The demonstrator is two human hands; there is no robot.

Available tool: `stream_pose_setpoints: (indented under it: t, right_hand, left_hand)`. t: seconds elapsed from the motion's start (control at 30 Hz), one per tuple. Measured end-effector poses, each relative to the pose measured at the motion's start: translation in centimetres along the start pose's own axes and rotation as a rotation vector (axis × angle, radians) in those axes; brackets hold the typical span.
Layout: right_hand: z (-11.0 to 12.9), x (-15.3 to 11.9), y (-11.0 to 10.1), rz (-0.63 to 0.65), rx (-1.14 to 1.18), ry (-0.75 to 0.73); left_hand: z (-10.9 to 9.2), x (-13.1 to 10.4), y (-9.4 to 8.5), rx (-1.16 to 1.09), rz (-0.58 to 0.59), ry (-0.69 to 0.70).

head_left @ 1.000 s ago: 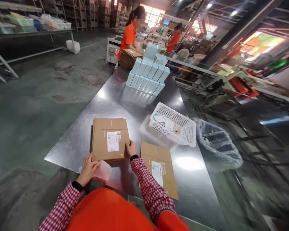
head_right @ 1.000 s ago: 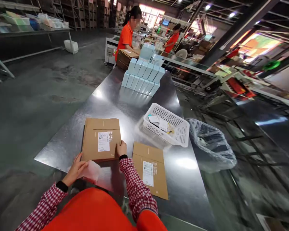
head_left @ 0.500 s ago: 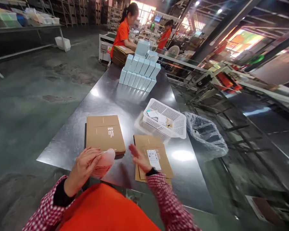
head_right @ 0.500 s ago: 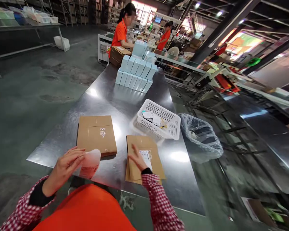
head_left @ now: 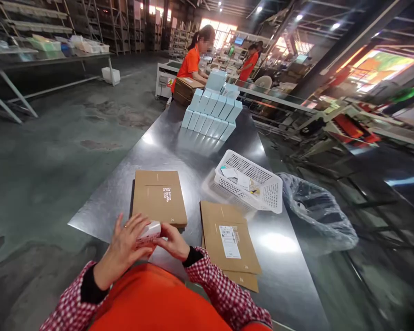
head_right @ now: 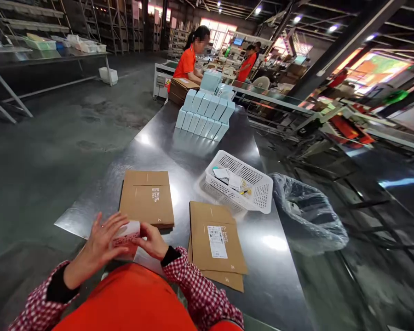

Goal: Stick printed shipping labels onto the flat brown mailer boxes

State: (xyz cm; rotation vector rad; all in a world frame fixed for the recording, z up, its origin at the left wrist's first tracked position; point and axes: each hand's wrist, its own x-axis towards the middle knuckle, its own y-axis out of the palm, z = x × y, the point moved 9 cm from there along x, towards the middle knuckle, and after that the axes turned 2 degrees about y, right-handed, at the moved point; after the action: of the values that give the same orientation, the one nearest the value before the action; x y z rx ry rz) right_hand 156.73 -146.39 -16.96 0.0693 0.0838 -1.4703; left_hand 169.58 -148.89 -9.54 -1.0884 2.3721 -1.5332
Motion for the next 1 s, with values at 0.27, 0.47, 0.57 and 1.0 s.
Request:
stream_pose_setpoints:
  t: [0.27, 0.47, 0.57, 1.0]
  right_hand:
    - [1.0, 0.1, -1.3, -0.088, -0.245, -0.076]
    - [0.0, 0.3, -2.0, -0.221, -0.251, -0.096]
    - [-1.5, 1.8, -4.4, -0.322, -0.209, -0.055]
    - [-6.3, 14.1, -10.9, -0.309, -0.706, 0.188]
  left_hand:
    - [2.9, -0.6, 4.0, -0.584, -0.048, -0.494]
    - [4.5, -0.9, 5.7, -0.422, -0.076, -0.555]
    - [5.4, -1.5, 7.0, -0.287, 0.002, -0.458]
    - [8.8, -1.9, 12.2, -0.112, 0.161, -0.192]
